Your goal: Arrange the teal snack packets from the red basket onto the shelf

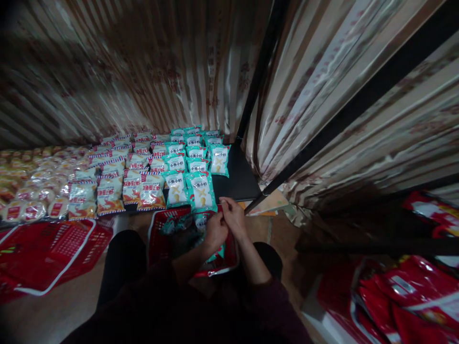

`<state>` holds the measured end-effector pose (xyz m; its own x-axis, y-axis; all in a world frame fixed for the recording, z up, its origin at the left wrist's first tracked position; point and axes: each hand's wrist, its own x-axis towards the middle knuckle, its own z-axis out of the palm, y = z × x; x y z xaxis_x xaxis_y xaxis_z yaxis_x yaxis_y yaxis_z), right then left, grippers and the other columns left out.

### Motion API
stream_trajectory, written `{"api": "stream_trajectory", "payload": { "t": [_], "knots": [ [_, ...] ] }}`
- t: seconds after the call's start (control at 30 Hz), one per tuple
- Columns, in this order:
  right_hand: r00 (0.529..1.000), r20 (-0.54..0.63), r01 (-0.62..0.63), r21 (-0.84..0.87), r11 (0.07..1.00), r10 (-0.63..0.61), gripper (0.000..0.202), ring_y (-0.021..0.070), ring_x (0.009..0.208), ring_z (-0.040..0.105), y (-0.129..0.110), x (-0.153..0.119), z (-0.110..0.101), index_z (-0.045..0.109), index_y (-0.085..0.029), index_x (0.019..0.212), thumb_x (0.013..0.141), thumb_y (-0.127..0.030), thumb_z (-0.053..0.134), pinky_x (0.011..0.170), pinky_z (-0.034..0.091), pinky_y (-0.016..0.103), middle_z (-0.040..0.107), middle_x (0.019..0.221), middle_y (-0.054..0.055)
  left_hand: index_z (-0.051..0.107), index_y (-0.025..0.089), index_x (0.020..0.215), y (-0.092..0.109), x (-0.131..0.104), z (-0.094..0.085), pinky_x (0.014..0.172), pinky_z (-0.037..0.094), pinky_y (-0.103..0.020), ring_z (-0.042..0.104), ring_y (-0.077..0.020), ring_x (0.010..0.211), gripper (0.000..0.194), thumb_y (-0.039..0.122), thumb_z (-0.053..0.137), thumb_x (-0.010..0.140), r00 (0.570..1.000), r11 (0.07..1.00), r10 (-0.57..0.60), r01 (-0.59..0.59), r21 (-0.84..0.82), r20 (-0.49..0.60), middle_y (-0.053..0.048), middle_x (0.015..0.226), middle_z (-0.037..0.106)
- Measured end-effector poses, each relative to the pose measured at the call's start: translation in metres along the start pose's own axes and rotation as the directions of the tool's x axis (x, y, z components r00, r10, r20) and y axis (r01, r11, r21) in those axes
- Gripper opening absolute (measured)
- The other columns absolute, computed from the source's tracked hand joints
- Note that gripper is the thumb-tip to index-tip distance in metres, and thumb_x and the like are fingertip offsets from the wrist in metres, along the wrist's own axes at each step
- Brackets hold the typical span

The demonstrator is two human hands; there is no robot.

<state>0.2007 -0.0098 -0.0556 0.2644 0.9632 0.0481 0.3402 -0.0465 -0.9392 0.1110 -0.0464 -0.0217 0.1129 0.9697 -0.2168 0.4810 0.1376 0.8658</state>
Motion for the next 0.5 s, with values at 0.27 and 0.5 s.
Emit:
{"api": "stream_trajectory", "payload": {
  "t": [0.27,0.5],
  "knots": [
    [0.993,0.101,-0.063,-0.057,0.996,0.069,0.035,0.0223,0.088,0.066,0.032,-0.048,0.034,0.07,-0.021,0.091,0.081,-0.046,0.048,0.086,0.05,0.035,0.073,0.092,0.005,0.067,0.014,0.095,-0.053,-0.022,-0.006,0.084,0.047,-0.031,0.064,-0.0217,0.092,0.028,0.008,0.045,0.078,0.993,0.993,-0.111,0.109,0.052,0.045,-0.012,0.099,0.07],
    [0.993,0.012,-0.117,-0.02,0.993,0.117,0.038,0.0225,0.087,0.065,0.023,-0.034,0.04,0.067,-0.018,0.098,0.077,-0.046,0.051,0.085,0.049,0.037,0.071,0.095,0.007,0.065,0.012,0.099,-0.072,-0.009,-0.016,0.094,0.042,-0.025,0.06,-0.0176,0.104,0.036,0.0,0.043,0.073,0.986,0.983,-0.15,0.157,0.1,-0.076,-0.011,0.107,0.067]
  ]
}}
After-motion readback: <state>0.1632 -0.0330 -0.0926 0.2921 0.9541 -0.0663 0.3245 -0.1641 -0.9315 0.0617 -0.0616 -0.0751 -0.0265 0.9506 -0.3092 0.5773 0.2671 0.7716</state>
